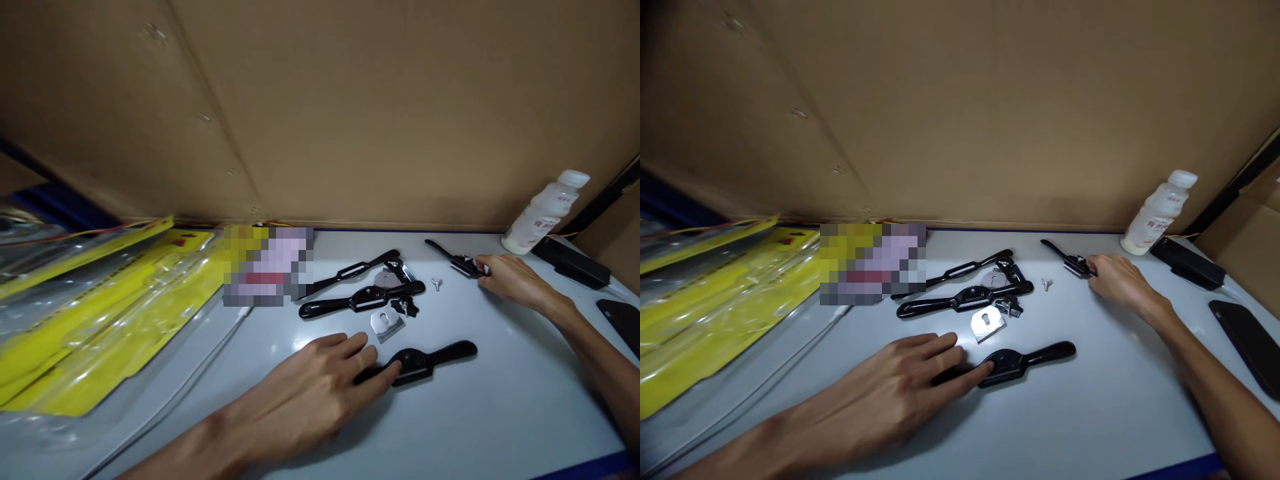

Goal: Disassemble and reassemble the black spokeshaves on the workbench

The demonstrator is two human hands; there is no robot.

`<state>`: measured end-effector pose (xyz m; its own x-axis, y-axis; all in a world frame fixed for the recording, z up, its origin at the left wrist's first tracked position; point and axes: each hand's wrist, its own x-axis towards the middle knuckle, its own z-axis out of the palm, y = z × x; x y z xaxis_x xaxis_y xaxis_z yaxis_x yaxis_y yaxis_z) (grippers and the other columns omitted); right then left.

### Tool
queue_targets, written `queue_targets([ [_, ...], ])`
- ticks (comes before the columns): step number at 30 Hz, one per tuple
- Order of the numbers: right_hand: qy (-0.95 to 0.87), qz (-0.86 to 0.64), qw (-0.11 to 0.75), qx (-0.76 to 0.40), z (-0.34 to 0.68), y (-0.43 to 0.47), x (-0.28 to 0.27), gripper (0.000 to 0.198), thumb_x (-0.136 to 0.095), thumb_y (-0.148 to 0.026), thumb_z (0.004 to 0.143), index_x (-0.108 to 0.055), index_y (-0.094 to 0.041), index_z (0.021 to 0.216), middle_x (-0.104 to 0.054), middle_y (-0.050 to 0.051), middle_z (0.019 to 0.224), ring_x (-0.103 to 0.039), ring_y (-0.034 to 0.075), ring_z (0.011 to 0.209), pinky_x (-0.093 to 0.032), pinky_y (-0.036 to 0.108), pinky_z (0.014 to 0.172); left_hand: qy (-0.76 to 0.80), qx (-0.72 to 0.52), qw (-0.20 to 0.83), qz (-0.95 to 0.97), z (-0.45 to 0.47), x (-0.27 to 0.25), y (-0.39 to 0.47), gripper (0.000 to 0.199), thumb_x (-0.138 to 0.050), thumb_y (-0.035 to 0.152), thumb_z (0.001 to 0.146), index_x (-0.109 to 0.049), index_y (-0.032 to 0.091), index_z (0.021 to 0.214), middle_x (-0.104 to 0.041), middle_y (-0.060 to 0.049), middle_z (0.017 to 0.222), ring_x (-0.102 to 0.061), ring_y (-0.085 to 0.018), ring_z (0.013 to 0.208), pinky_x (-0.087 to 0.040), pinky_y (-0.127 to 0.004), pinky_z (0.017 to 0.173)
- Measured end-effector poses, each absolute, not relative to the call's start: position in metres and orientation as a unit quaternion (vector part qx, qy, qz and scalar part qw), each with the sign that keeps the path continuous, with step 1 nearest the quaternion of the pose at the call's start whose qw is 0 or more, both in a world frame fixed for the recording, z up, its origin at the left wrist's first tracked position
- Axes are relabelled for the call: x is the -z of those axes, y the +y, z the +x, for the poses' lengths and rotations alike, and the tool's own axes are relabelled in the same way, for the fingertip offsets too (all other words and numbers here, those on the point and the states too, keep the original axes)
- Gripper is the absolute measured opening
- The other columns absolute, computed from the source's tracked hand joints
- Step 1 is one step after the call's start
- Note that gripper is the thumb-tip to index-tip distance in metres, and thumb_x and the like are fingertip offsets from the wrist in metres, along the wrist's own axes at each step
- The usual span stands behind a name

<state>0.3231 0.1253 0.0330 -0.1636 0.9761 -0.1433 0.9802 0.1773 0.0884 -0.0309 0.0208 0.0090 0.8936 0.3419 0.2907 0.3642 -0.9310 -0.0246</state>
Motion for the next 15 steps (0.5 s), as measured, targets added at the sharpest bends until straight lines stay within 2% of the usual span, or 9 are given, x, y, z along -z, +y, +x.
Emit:
queue_targets([
  [3,0.771,0.634,0.051,0.001,0.322,0.126,-0.032,0.012,-0.052,-0.017,0.083,-0.062,-0.021,0.085,-0.070,0.007,0.080,-0.063,0.025,0.076,-0.031,0.031,0.063,-0.180,0.145,0.028,-0.973,-0.033,-0.010,0.023,0.040,-0.051,0.007,0.092,-0.061,0.017,0.129,-0.067,-0.005,0.090,-0.057,-0.020,0.071,-0.045,-0.031,0.059],
  [9,0.802,0.593,-0.070,-0.009,0.301,0.109,-0.040,0.015,-0.056,-0.018,0.087,-0.066,-0.020,0.098,-0.074,0.007,0.090,-0.066,0.024,0.078,-0.036,0.029,0.066,-0.145,0.187,-0.012,-0.972,-0.026,-0.012,0.017,0.024,-0.048,0.015,0.104,-0.065,0.017,0.120,-0.066,-0.003,0.086,-0.056,-0.020,0.070,-0.042,-0.034,0.054],
  [13,0.851,0.520,-0.073,0.002,0.274,0.082,-0.045,0.013,-0.057,-0.013,0.088,-0.065,-0.021,0.096,-0.072,0.006,0.089,-0.064,0.021,0.076,-0.037,0.029,0.066,-0.160,0.197,-0.022,-0.967,-0.021,-0.013,0.009,0.023,-0.049,0.016,0.104,-0.066,0.020,0.121,-0.064,-0.002,0.084,-0.056,-0.020,0.068,-0.043,-0.034,0.054],
  [15,0.875,0.480,-0.060,0.010,0.262,0.068,-0.046,0.017,-0.058,-0.011,0.086,-0.064,-0.020,0.099,-0.070,0.005,0.090,-0.063,0.020,0.073,-0.036,0.029,0.065,-0.175,0.224,-0.017,-0.959,-0.022,-0.011,0.006,0.026,-0.048,0.023,0.106,-0.064,0.021,0.127,-0.064,-0.003,0.088,-0.058,-0.021,0.073,-0.048,-0.034,0.061],
])
